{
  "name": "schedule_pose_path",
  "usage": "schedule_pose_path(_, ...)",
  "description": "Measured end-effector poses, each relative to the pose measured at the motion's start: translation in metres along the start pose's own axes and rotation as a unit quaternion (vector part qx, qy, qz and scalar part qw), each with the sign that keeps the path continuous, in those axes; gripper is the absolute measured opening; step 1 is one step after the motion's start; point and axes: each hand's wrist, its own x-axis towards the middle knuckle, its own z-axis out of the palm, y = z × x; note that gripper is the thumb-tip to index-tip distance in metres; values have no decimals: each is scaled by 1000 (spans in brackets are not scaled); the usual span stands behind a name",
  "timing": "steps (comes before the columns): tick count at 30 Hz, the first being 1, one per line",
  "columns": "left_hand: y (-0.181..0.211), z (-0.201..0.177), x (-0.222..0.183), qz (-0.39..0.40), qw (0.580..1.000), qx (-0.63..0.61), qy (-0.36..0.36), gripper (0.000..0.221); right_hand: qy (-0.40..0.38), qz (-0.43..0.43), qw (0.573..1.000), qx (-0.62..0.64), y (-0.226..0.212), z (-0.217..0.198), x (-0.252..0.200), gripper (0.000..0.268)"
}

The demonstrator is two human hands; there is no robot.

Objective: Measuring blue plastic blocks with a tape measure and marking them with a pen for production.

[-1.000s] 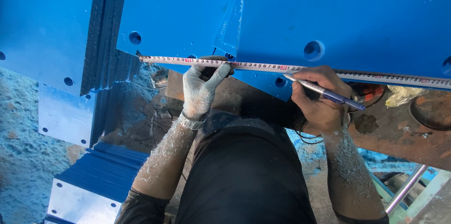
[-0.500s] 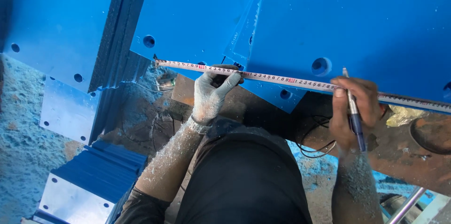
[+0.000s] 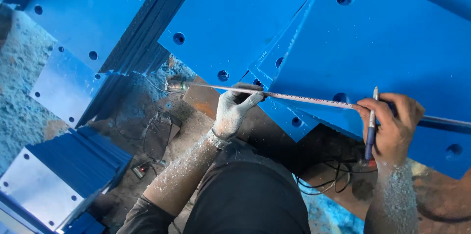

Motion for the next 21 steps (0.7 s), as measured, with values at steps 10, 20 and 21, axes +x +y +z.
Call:
schedule_pose_path(10, -42, 37, -35, -4, 945, -283, 164, 13, 154, -200, 963, -90, 118, 4, 121, 10)
schedule_pose_path(20, -47, 53, -35, 24, 931, -284, 230, 15, 87, -137, 986, 37, 199, -12, 82, 29)
schedule_pose_path(21, -44, 51, -34, 27, 930, -284, 233, 15, 86, -140, 986, 39, 194, -15, 71, 29)
